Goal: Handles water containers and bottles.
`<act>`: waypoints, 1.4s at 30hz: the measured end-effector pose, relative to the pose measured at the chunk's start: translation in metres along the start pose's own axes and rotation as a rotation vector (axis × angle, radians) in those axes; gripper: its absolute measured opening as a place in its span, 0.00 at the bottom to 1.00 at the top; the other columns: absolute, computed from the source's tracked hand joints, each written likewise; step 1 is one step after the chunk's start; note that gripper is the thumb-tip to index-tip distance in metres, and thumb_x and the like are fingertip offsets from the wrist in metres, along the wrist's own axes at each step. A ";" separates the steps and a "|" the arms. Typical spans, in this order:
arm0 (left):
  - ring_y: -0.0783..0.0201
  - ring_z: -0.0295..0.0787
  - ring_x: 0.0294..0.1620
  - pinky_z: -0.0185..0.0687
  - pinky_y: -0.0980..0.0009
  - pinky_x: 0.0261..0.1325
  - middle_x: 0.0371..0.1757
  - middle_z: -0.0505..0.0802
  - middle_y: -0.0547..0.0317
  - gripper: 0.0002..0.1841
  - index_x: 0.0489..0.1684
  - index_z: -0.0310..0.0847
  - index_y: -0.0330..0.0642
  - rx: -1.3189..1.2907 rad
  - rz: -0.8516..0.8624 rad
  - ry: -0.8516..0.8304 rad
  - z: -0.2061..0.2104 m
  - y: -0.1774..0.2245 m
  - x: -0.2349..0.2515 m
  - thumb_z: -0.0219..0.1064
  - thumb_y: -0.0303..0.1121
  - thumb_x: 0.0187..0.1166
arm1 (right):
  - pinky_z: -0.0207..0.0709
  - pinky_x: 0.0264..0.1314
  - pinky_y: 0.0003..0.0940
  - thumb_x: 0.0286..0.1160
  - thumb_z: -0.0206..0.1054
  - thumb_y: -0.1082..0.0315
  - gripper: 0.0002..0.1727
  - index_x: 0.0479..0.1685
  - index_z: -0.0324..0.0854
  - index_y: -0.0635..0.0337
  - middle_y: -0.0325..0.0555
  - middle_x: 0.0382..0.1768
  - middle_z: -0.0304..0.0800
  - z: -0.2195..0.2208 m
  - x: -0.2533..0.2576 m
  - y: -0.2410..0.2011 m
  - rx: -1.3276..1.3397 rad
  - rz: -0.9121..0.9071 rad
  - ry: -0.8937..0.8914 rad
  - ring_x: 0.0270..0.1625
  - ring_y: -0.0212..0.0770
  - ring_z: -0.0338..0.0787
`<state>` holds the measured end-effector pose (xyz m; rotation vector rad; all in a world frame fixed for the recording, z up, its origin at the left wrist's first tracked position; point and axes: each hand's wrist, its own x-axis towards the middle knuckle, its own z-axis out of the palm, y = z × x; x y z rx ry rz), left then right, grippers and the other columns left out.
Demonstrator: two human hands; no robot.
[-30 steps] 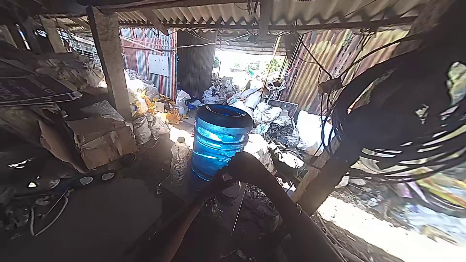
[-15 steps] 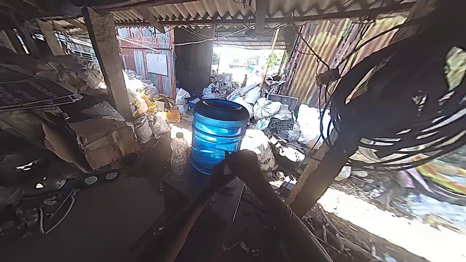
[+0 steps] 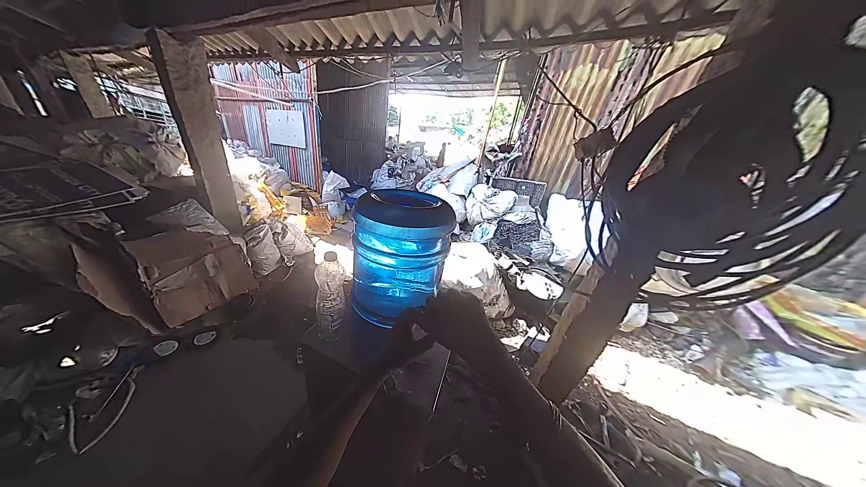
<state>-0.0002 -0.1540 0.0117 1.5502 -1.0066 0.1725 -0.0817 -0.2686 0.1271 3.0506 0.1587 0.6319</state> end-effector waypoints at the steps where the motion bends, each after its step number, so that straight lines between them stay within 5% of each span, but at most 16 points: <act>1: 0.63 0.83 0.70 0.72 0.72 0.76 0.63 0.89 0.34 0.31 0.64 0.77 0.16 -0.065 0.030 -0.001 0.000 -0.007 -0.002 0.73 0.38 0.70 | 0.81 0.43 0.60 0.82 0.57 0.40 0.36 0.23 0.84 0.68 0.60 0.28 0.90 0.003 0.000 0.006 -0.015 -0.124 0.065 0.42 0.63 0.93; 4: 0.83 0.84 0.60 0.74 0.82 0.68 0.54 0.93 0.53 0.24 0.54 0.82 0.20 -0.189 0.075 -0.039 -0.003 -0.013 -0.004 0.75 0.36 0.69 | 0.77 0.45 0.58 0.82 0.58 0.42 0.33 0.28 0.84 0.68 0.60 0.31 0.88 -0.005 0.007 0.014 -0.068 -0.387 -0.061 0.44 0.63 0.90; 8: 0.81 0.82 0.63 0.73 0.81 0.71 0.59 0.91 0.50 0.29 0.60 0.78 0.16 -0.277 0.082 -0.106 -0.005 -0.002 -0.004 0.74 0.37 0.71 | 0.76 0.34 0.54 0.76 0.64 0.44 0.28 0.26 0.85 0.65 0.55 0.24 0.85 -0.003 0.018 0.027 -0.124 -0.758 0.005 0.34 0.59 0.89; 11: 0.82 0.82 0.65 0.75 0.81 0.70 0.59 0.92 0.54 0.29 0.58 0.79 0.18 -0.265 0.285 -0.102 0.001 -0.025 -0.001 0.72 0.43 0.76 | 0.76 0.33 0.53 0.78 0.63 0.46 0.27 0.26 0.85 0.64 0.54 0.22 0.84 -0.002 0.020 0.033 -0.126 -0.824 0.039 0.32 0.58 0.88; 14: 0.85 0.83 0.60 0.75 0.80 0.70 0.53 0.93 0.63 0.25 0.54 0.83 0.26 -0.292 0.135 -0.072 0.004 -0.010 -0.001 0.76 0.42 0.71 | 0.76 0.29 0.51 0.85 0.53 0.51 0.28 0.19 0.82 0.62 0.52 0.19 0.82 0.006 0.019 0.039 -0.125 -0.806 0.160 0.29 0.56 0.88; 19: 0.69 0.86 0.63 0.75 0.74 0.72 0.55 0.92 0.37 0.23 0.54 0.82 0.16 -0.065 0.145 0.007 0.010 -0.001 0.006 0.71 0.33 0.71 | 0.77 0.32 0.53 0.88 0.48 0.52 0.32 0.15 0.79 0.64 0.55 0.19 0.83 0.015 0.012 0.039 -0.059 -0.495 0.181 0.31 0.59 0.90; 22: 0.69 0.87 0.62 0.75 0.75 0.71 0.55 0.93 0.37 0.22 0.55 0.84 0.16 -0.019 0.043 0.034 0.013 0.021 0.011 0.69 0.31 0.70 | 0.80 0.36 0.56 0.89 0.47 0.52 0.33 0.18 0.82 0.67 0.58 0.22 0.87 0.014 0.008 0.034 -0.059 -0.262 0.150 0.35 0.60 0.92; 24: 0.65 0.88 0.64 0.76 0.69 0.73 0.57 0.93 0.41 0.25 0.58 0.85 0.22 0.053 0.014 0.078 0.021 0.013 0.015 0.69 0.37 0.72 | 0.80 0.33 0.56 0.89 0.48 0.53 0.33 0.18 0.83 0.66 0.58 0.21 0.87 0.015 0.005 0.029 -0.084 -0.136 0.175 0.33 0.60 0.93; 29: 0.51 0.85 0.72 0.71 0.56 0.79 0.67 0.91 0.41 0.32 0.72 0.80 0.29 0.253 -0.018 0.117 0.032 0.006 0.015 0.65 0.46 0.75 | 0.79 0.45 0.62 0.94 0.37 0.50 0.36 0.37 0.87 0.68 0.63 0.36 0.92 -0.002 0.002 0.008 -0.071 0.271 -0.122 0.49 0.64 0.93; 33: 0.51 0.83 0.74 0.68 0.56 0.81 0.67 0.89 0.38 0.33 0.71 0.79 0.26 0.193 -0.067 0.054 0.028 0.008 0.015 0.65 0.48 0.75 | 0.78 0.51 0.62 0.92 0.35 0.40 0.42 0.39 0.87 0.68 0.63 0.42 0.93 -0.012 0.002 0.006 -0.025 0.344 -0.235 0.54 0.63 0.92; 35: 0.54 0.84 0.71 0.71 0.61 0.79 0.64 0.90 0.35 0.31 0.65 0.82 0.22 0.151 -0.071 0.037 0.023 0.009 0.015 0.67 0.45 0.73 | 0.79 0.51 0.61 0.90 0.41 0.37 0.43 0.36 0.87 0.69 0.63 0.39 0.92 -0.006 -0.001 0.013 -0.006 0.236 -0.157 0.52 0.62 0.92; 38: 0.69 0.84 0.63 0.75 0.74 0.71 0.56 0.91 0.41 0.22 0.55 0.83 0.21 0.009 -0.013 0.019 0.014 0.012 0.009 0.71 0.34 0.71 | 0.82 0.34 0.56 0.81 0.58 0.43 0.34 0.18 0.83 0.66 0.58 0.22 0.87 0.016 -0.004 0.033 0.019 -0.145 0.216 0.34 0.59 0.93; 42: 0.83 0.83 0.58 0.75 0.84 0.66 0.53 0.93 0.48 0.22 0.55 0.82 0.17 -0.093 0.041 -0.008 0.006 0.018 0.001 0.74 0.29 0.68 | 0.80 0.29 0.48 0.76 0.62 0.44 0.29 0.15 0.80 0.59 0.49 0.18 0.83 0.021 0.005 0.047 0.018 -0.547 0.353 0.28 0.53 0.89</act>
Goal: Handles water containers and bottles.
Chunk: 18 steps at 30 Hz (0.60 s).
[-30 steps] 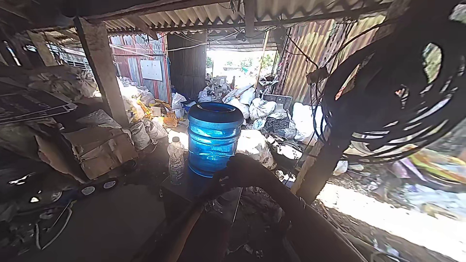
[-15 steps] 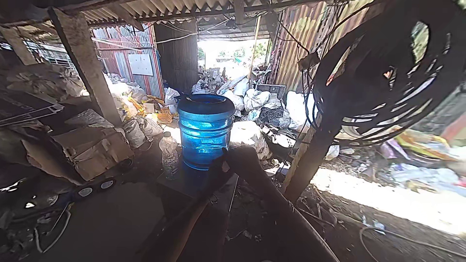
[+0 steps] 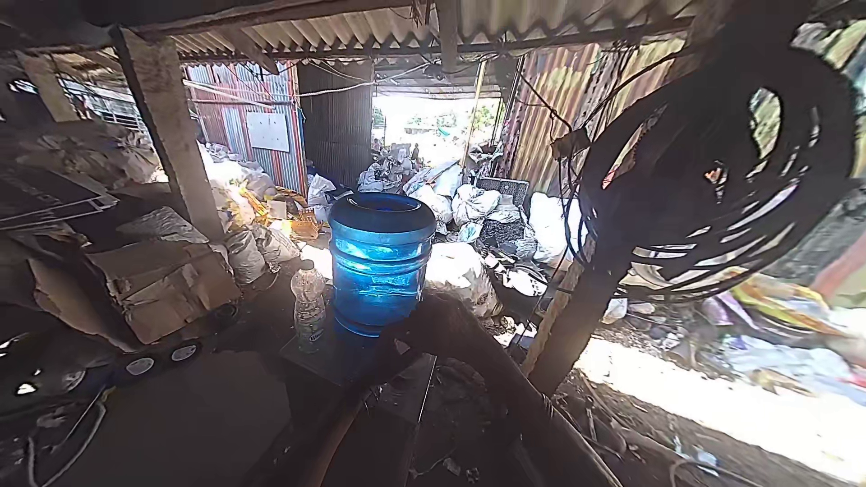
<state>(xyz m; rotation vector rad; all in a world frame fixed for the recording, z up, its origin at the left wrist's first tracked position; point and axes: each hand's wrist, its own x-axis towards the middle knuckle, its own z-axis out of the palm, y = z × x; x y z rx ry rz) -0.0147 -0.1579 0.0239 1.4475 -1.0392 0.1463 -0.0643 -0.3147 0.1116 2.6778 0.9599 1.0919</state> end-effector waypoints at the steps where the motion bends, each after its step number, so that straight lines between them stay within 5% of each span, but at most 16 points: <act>1: 0.86 0.84 0.58 0.75 0.85 0.66 0.53 0.94 0.51 0.23 0.53 0.83 0.18 -0.007 0.038 -0.005 -0.001 -0.002 -0.002 0.74 0.31 0.68 | 0.79 0.29 0.46 0.77 0.61 0.44 0.28 0.16 0.80 0.58 0.48 0.18 0.82 0.001 0.002 0.002 0.001 -0.074 0.018 0.28 0.52 0.89; 4: 0.85 0.84 0.60 0.76 0.83 0.69 0.55 0.93 0.55 0.21 0.56 0.84 0.23 -0.009 0.124 -0.040 -0.004 -0.012 -0.003 0.74 0.34 0.72 | 0.75 0.29 0.41 0.82 0.58 0.45 0.27 0.18 0.80 0.55 0.44 0.18 0.79 0.008 0.005 0.008 -0.021 -0.204 0.064 0.27 0.48 0.85; 7: 0.80 0.85 0.59 0.76 0.80 0.69 0.53 0.93 0.48 0.22 0.52 0.83 0.20 0.016 0.149 -0.017 -0.003 -0.025 0.000 0.74 0.35 0.71 | 0.74 0.28 0.40 0.82 0.57 0.49 0.25 0.17 0.81 0.53 0.42 0.16 0.78 0.015 0.006 0.012 -0.052 -0.210 0.090 0.26 0.46 0.83; 10: 0.79 0.85 0.62 0.76 0.80 0.71 0.54 0.93 0.51 0.17 0.52 0.84 0.26 0.029 0.169 -0.009 -0.002 -0.021 -0.001 0.74 0.31 0.71 | 0.76 0.26 0.43 0.80 0.58 0.53 0.24 0.14 0.78 0.54 0.44 0.15 0.78 0.017 0.005 0.008 -0.056 -0.115 0.075 0.25 0.48 0.85; 14: 0.73 0.87 0.61 0.78 0.75 0.70 0.53 0.93 0.44 0.20 0.54 0.84 0.23 0.115 0.147 0.059 0.002 -0.016 -0.002 0.74 0.33 0.71 | 0.76 0.24 0.46 0.79 0.57 0.54 0.25 0.11 0.76 0.57 0.47 0.14 0.78 0.015 0.004 -0.005 -0.075 0.060 0.078 0.24 0.51 0.86; 18: 0.52 0.85 0.70 0.70 0.63 0.78 0.61 0.90 0.30 0.27 0.61 0.80 0.14 0.253 -0.102 0.049 0.005 0.022 -0.006 0.71 0.33 0.71 | 0.78 0.26 0.47 0.80 0.57 0.53 0.27 0.11 0.78 0.58 0.48 0.15 0.81 0.008 0.001 -0.021 -0.119 0.223 0.050 0.26 0.52 0.89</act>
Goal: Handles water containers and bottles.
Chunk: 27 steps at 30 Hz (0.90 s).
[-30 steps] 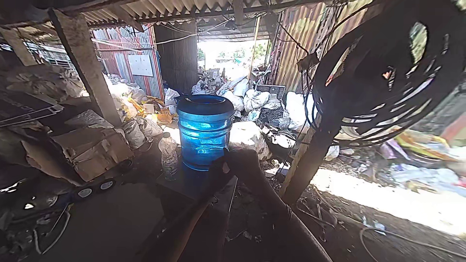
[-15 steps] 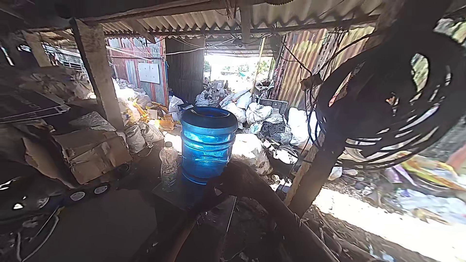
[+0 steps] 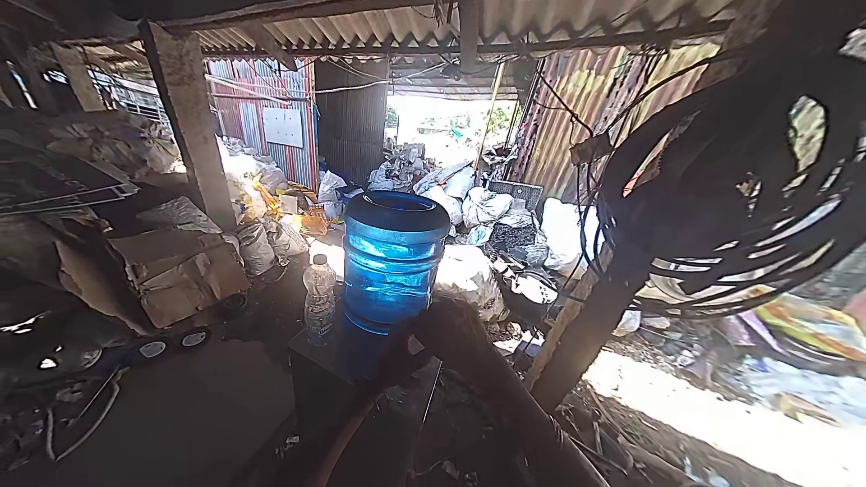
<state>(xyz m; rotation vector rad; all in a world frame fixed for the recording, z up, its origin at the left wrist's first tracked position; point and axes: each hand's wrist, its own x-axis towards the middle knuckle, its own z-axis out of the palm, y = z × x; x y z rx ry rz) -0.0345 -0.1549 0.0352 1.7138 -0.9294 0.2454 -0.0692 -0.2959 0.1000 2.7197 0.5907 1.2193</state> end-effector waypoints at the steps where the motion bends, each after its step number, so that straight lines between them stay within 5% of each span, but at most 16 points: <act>1: 0.51 0.85 0.71 0.69 0.63 0.80 0.63 0.90 0.30 0.28 0.62 0.80 0.15 0.017 -0.030 -0.014 -0.001 0.004 0.000 0.70 0.34 0.71 | 0.79 0.27 0.48 0.81 0.57 0.53 0.27 0.12 0.79 0.59 0.49 0.15 0.82 -0.002 -0.001 -0.003 -0.014 0.031 -0.017 0.27 0.52 0.90; 7: 0.46 0.81 0.76 0.66 0.60 0.82 0.68 0.87 0.28 0.32 0.68 0.78 0.16 0.011 -0.009 -0.009 0.002 0.000 0.000 0.68 0.38 0.72 | 0.81 0.31 0.52 0.83 0.57 0.55 0.27 0.17 0.85 0.63 0.54 0.19 0.87 -0.014 0.001 -0.021 -0.090 0.204 -0.107 0.31 0.56 0.93; 13: 0.52 0.79 0.78 0.64 0.61 0.84 0.71 0.86 0.34 0.34 0.73 0.75 0.20 -0.006 -0.032 -0.006 0.003 -0.013 0.004 0.67 0.41 0.74 | 0.82 0.34 0.54 0.85 0.55 0.52 0.29 0.21 0.88 0.63 0.55 0.22 0.90 -0.014 0.006 -0.032 -0.114 0.380 -0.185 0.35 0.57 0.95; 21: 0.61 0.85 0.70 0.71 0.71 0.78 0.63 0.91 0.35 0.32 0.65 0.79 0.16 -0.042 0.094 0.112 0.003 -0.032 0.000 0.67 0.43 0.74 | 0.80 0.28 0.52 0.84 0.56 0.49 0.31 0.18 0.85 0.63 0.55 0.20 0.88 -0.008 0.010 -0.039 -0.044 0.395 -0.155 0.31 0.56 0.94; 27: 0.59 0.88 0.66 0.74 0.69 0.75 0.59 0.92 0.33 0.30 0.60 0.81 0.14 -0.051 0.150 0.160 0.002 -0.030 0.000 0.69 0.39 0.71 | 0.80 0.29 0.52 0.83 0.56 0.50 0.29 0.18 0.85 0.63 0.55 0.20 0.88 -0.007 0.011 -0.042 -0.057 0.395 -0.153 0.32 0.56 0.94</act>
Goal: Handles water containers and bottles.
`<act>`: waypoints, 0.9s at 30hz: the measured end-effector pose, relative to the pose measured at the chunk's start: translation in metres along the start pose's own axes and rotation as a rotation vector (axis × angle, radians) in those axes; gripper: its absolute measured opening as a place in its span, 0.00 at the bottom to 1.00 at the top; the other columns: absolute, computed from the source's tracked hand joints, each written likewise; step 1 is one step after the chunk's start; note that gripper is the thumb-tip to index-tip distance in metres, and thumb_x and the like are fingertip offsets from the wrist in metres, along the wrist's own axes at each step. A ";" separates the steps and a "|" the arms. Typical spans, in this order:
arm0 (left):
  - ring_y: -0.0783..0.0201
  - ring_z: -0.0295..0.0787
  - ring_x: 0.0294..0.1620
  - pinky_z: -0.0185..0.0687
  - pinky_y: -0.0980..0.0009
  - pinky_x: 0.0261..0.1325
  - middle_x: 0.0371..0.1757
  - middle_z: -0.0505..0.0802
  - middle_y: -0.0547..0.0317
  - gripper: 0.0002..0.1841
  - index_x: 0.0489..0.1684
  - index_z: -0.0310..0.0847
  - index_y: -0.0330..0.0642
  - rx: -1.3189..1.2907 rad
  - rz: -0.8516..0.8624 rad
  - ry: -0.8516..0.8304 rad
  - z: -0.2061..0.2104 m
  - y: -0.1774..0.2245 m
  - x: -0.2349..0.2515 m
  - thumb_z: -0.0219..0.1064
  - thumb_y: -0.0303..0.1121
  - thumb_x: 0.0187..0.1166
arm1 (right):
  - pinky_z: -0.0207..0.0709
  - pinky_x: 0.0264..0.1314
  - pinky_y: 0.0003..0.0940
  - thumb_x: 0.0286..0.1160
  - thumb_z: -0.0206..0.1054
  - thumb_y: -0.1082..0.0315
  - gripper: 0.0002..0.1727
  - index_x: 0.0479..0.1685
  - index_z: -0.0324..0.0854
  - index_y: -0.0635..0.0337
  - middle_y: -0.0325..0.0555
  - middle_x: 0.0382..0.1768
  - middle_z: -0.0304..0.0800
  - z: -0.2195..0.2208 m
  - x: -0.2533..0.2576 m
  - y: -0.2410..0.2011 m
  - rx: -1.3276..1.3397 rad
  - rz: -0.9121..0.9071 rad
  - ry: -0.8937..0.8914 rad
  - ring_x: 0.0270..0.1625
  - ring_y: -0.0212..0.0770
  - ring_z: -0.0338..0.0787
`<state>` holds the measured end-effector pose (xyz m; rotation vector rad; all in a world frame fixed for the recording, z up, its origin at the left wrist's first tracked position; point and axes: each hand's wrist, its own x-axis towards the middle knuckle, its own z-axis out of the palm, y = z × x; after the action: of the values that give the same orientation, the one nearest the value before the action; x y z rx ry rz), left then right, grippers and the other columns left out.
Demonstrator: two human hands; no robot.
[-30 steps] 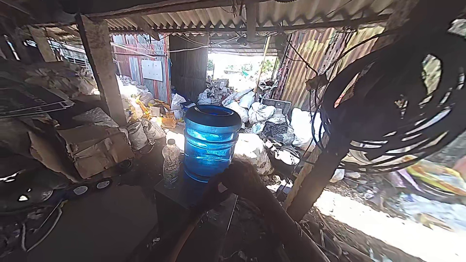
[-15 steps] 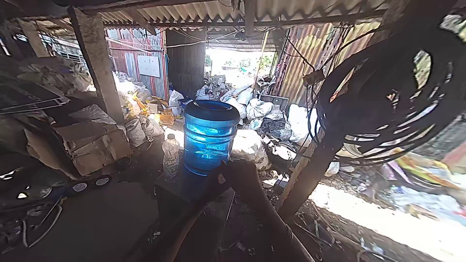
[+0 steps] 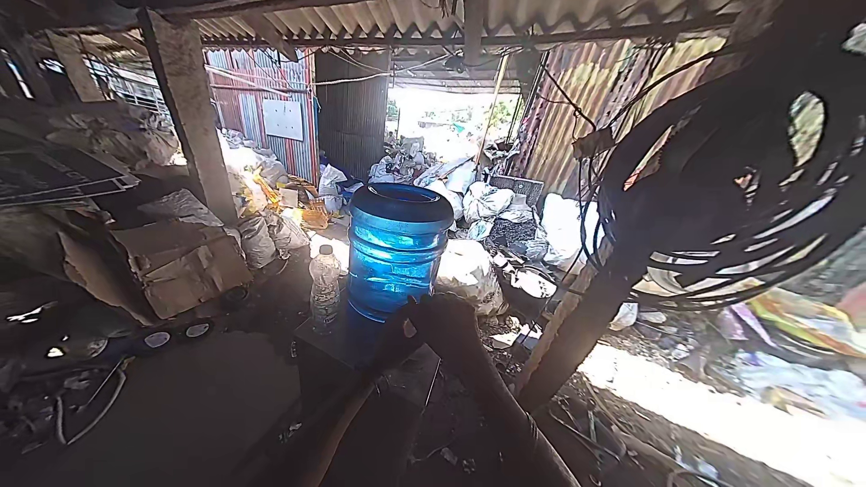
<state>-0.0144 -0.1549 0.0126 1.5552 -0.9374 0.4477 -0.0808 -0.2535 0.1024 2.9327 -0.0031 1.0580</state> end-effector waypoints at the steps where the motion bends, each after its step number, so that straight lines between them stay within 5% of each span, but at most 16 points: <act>1: 0.60 0.88 0.67 0.74 0.69 0.75 0.59 0.92 0.33 0.31 0.61 0.81 0.15 -0.013 0.009 0.003 0.002 -0.003 0.000 0.69 0.41 0.72 | 0.80 0.28 0.53 0.83 0.56 0.50 0.29 0.18 0.85 0.63 0.55 0.21 0.88 0.000 -0.001 0.001 0.000 0.004 -0.001 0.32 0.56 0.94; 17: 0.64 0.85 0.69 0.70 0.74 0.77 0.62 0.91 0.34 0.31 0.63 0.80 0.15 -0.051 -0.069 -0.061 0.006 -0.001 0.003 0.69 0.39 0.70 | 0.81 0.33 0.54 0.86 0.53 0.50 0.30 0.24 0.87 0.64 0.56 0.25 0.90 -0.008 -0.004 0.004 0.000 0.082 -0.084 0.36 0.57 0.95; 23: 0.73 0.87 0.65 0.76 0.74 0.73 0.58 0.94 0.45 0.30 0.59 0.84 0.22 -0.150 0.142 0.035 0.022 -0.049 -0.002 0.73 0.45 0.72 | 0.81 0.31 0.52 0.87 0.51 0.46 0.32 0.23 0.87 0.62 0.54 0.23 0.90 0.001 -0.005 0.008 -0.034 0.084 -0.054 0.34 0.55 0.94; 27: 0.72 0.87 0.64 0.75 0.75 0.73 0.57 0.94 0.42 0.30 0.58 0.83 0.19 -0.141 0.102 0.025 0.020 -0.037 0.000 0.74 0.41 0.69 | 0.81 0.30 0.52 0.86 0.52 0.46 0.33 0.21 0.86 0.63 0.54 0.22 0.89 0.002 -0.005 0.010 -0.030 0.092 -0.040 0.33 0.55 0.94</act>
<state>0.0100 -0.1753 -0.0155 1.3760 -1.0109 0.4624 -0.0835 -0.2636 0.0984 2.9525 -0.1547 1.0000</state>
